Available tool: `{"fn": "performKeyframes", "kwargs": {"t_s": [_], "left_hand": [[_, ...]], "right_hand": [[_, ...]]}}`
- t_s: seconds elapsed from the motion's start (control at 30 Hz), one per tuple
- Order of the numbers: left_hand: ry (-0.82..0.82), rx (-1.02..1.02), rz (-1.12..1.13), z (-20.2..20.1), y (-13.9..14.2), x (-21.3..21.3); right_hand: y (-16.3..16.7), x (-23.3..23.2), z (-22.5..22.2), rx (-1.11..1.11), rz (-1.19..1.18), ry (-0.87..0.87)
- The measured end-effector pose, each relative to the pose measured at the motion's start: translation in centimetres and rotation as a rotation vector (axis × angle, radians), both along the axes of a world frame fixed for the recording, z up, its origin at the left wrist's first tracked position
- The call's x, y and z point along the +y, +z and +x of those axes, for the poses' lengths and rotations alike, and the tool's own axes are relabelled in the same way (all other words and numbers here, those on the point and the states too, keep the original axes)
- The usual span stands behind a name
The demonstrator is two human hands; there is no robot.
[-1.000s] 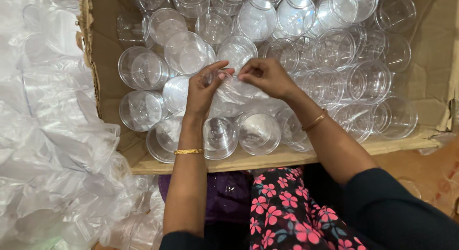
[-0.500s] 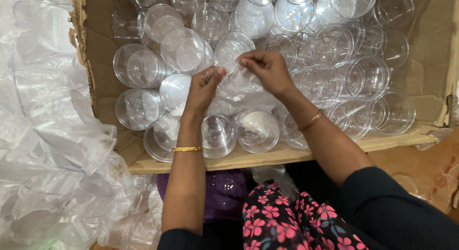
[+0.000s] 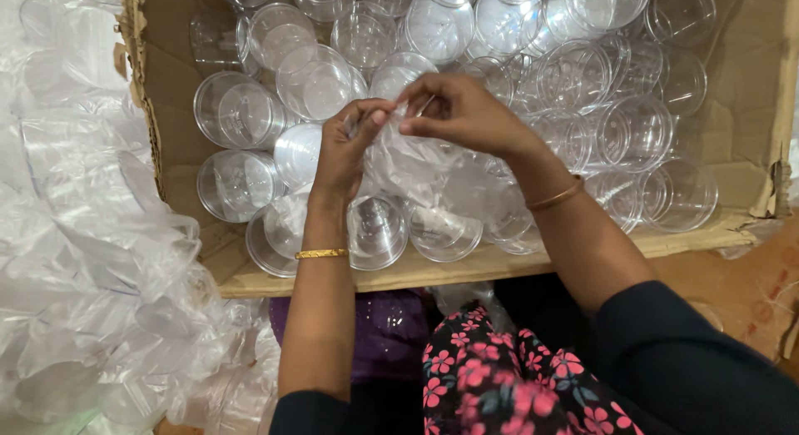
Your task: The person sits on the floor in front of a cardboard box filled with clear plastic containers. They take white plastic sheets, wrap each container one at a time, and place the wrapped containers back into the box.
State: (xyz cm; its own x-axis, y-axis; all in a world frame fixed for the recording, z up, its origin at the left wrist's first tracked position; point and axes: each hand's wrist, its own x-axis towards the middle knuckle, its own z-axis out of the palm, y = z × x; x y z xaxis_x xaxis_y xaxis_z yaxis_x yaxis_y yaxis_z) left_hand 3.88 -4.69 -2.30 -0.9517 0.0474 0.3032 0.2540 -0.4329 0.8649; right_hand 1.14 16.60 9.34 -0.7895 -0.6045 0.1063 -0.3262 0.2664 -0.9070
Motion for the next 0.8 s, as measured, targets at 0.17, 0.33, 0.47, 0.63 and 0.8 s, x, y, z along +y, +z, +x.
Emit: {"fn": "performKeyframes", "kwargs": {"t_s": [0.17,0.33,0.47,0.63,0.8], "left_hand": [[0.062,-0.065,0.021,0.2,0.6,-0.1],[0.073,-0.049,-0.014,0.1,0.8,0.3],[0.015,-0.089,0.035,0.1,0.8,0.5],[0.140,0.002,-0.073,0.0,0.7,0.4],[-0.020,-0.145,0.024,0.0,0.4,0.7]], "right_hand": [[-1.8,-0.5,0.0,0.002,-0.062,-0.120],[-3.3,-0.5,-0.5,-0.052,-0.053,-0.131],[-3.7,-0.9,-0.6,-0.005,-0.125,-0.086],[-4.7,-1.0,-0.7,0.006,-0.209,-0.244],[-5.9,-0.8,-1.6,-0.021,-0.262,-0.254]]}}
